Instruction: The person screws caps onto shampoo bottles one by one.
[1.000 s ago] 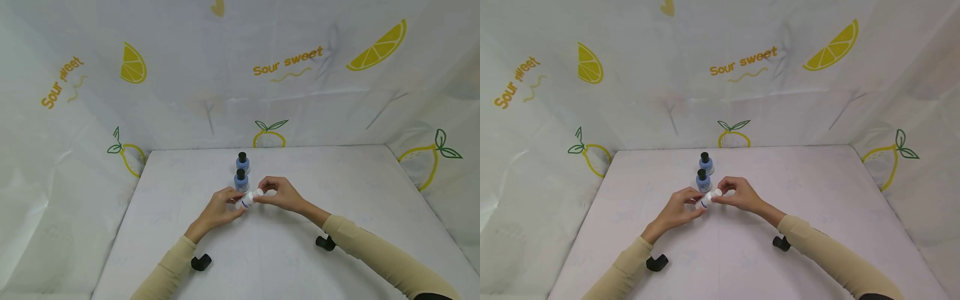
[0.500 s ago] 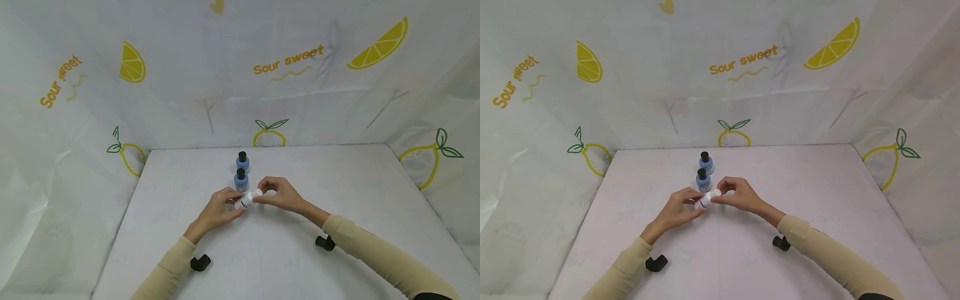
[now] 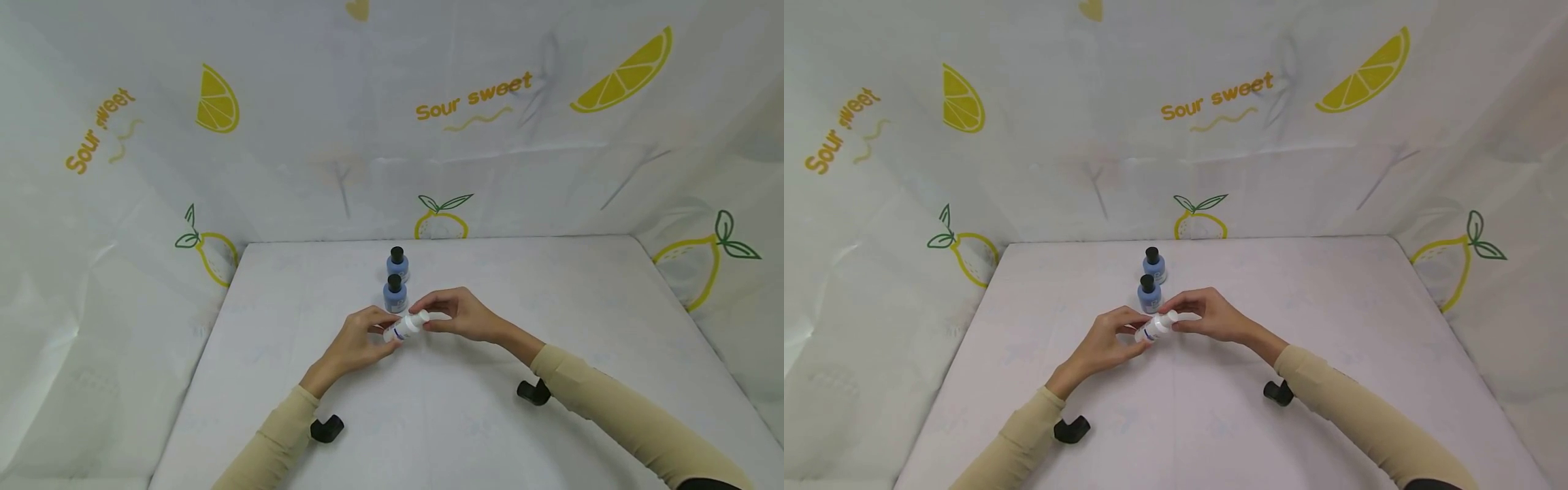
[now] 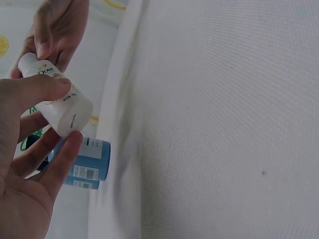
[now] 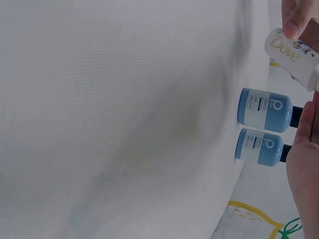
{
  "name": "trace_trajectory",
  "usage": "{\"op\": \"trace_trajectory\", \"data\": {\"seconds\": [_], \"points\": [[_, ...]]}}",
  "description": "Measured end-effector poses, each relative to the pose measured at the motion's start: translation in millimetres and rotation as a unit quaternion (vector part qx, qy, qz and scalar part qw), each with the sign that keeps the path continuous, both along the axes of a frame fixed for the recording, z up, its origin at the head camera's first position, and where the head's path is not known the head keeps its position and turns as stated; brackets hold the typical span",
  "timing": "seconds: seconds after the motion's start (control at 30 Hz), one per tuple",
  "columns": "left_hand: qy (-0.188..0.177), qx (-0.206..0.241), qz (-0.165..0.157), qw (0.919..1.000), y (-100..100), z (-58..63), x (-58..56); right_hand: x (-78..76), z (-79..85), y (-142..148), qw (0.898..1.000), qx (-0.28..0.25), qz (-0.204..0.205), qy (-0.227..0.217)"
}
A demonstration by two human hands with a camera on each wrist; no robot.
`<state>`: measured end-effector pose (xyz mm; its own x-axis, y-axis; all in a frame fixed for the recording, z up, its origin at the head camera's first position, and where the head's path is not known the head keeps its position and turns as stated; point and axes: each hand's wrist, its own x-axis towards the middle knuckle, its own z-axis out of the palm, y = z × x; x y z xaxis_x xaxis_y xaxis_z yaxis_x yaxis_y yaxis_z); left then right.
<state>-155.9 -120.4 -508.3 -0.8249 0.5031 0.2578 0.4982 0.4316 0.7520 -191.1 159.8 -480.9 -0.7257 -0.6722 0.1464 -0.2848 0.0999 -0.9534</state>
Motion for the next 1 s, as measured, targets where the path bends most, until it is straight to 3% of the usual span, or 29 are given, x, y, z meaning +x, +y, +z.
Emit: {"op": "trace_trajectory", "data": {"seconds": [0.3, 1.0], "points": [[-0.002, -0.002, 0.002, 1.0, -0.4, -0.3, -0.7, 2.7, 1.8, -2.9, 0.999, 0.026, -0.033, 0.032], [0.0, -0.015, 0.004, 0.9999, 4.0, 3.2, 1.5, 10.6, 2.1, -12.7, 0.99, 0.063, -0.124, 0.028]]}}
